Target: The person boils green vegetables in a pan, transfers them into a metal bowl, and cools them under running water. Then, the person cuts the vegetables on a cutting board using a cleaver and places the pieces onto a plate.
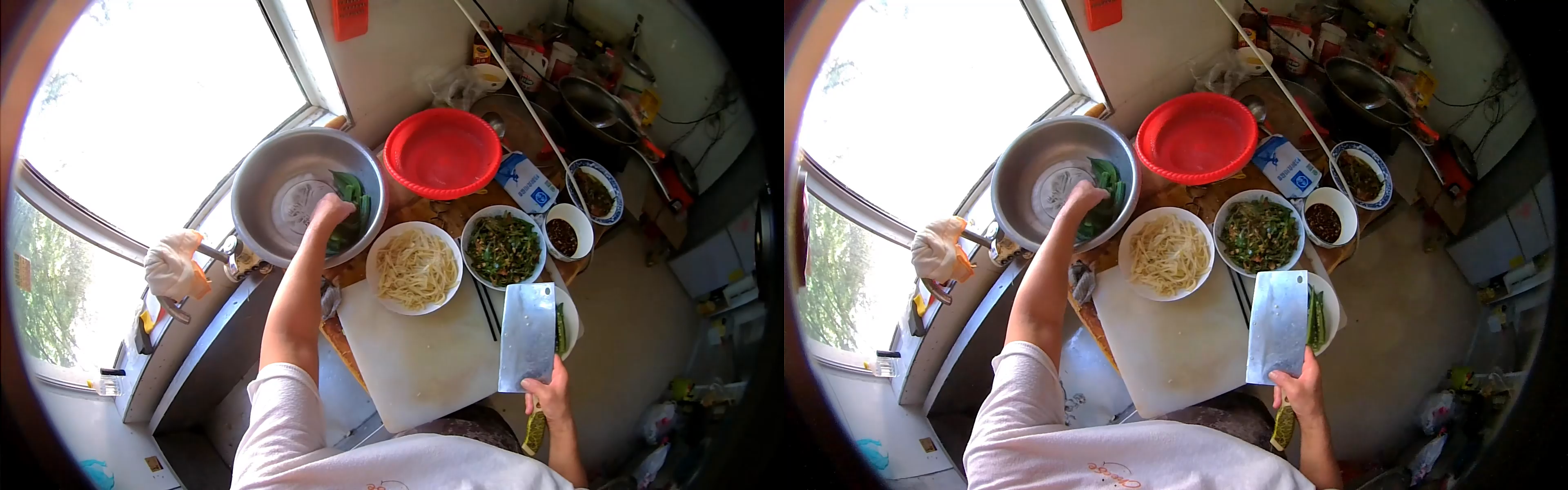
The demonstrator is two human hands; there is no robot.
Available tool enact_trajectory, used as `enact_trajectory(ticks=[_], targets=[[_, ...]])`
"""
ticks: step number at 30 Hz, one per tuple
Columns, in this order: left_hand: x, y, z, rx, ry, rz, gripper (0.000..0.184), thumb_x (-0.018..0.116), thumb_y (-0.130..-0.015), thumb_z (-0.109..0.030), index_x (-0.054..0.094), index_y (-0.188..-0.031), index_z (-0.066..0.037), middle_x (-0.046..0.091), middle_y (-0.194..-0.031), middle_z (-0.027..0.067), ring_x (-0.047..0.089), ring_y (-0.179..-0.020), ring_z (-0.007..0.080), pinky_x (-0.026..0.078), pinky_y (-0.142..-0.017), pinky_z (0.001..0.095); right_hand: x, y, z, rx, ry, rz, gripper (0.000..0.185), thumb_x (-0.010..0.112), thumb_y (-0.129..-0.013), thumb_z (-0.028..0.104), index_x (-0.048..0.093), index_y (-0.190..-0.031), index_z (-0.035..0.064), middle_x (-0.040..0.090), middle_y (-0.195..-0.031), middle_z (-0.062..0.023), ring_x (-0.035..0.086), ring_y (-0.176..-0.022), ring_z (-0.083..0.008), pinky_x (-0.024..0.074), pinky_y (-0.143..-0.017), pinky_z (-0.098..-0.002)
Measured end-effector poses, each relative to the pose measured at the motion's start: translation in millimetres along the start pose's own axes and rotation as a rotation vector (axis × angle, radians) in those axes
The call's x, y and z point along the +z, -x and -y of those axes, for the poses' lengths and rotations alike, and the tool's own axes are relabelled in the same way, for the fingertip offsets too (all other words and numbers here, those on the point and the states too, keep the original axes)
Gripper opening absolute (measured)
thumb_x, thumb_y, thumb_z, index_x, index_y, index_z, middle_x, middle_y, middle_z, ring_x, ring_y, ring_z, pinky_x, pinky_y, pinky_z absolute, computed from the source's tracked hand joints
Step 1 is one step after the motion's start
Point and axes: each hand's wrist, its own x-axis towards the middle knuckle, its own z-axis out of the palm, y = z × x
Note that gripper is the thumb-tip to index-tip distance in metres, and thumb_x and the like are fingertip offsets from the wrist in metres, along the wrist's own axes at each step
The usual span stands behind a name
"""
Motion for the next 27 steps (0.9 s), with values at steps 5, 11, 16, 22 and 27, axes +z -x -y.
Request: enact_trajectory(ticks=[5,11,16,22,27], targets=[[-36,17,17,0.034,0.320,0.108,0.023,0.065,-0.072,-0.022,0.068,-0.073,0.000,0.062,-0.064,0.0071,0.058,-0.061,0.0155,0.046,-0.061,0.0300,-6,3,-3,-0.006,0.015,0.031,0.052,0.057,-0.073,-0.006,0.040,-0.122,-0.0025,0.057,-0.094,-0.0104,0.053,-0.050,-0.0141,0.0441,-0.035,-0.0249],[-64,186,-5,0.569,0.219,0.029,0.023,0.066,-0.077,-0.006,0.063,-0.099,0.001,0.064,-0.087,0.0137,0.060,-0.078,0.0263,0.047,-0.073,0.0360,0,6,-2,0.031,0.039,0.075,0.050,0.056,-0.074,-0.006,0.040,-0.121,-0.0023,0.057,-0.085,-0.0093,0.049,-0.043,-0.0133,0.0420,-0.034,-0.0246],[48,285,-15,1.109,-0.195,0.099,0.027,0.057,-0.081,-0.011,0.058,-0.106,-0.002,0.059,-0.092,0.0093,0.054,-0.092,0.0262,0.043,-0.082,0.0383,-1,12,-16,0.068,0.090,0.119,0.045,0.057,-0.077,-0.005,0.042,-0.119,-0.0028,0.056,-0.080,-0.0081,0.048,-0.041,-0.0108,0.0405,-0.034,-0.0241],[86,318,-11,1.086,-0.105,-0.132,0.026,0.060,-0.080,-0.009,0.060,-0.105,-0.003,0.060,-0.097,0.0100,0.056,-0.091,0.0267,0.045,-0.083,0.0388,-8,12,-45,0.096,0.174,0.196,0.041,0.056,-0.078,-0.006,0.042,-0.117,-0.0043,0.057,-0.081,-0.0088,0.049,-0.042,-0.0105,0.0409,-0.034,-0.0245],[98,343,37,0.650,0.017,-0.159,0.020,0.063,-0.070,-0.001,0.060,-0.089,-0.006,0.056,-0.083,0.0091,0.054,-0.081,0.0274,0.047,-0.070,0.0382,-6,18,-54,0.080,0.313,0.207,0.042,0.057,-0.079,-0.005,0.043,-0.118,-0.0037,0.059,-0.081,-0.0084,0.049,-0.042,-0.0093,0.0399,-0.034,-0.0232]])
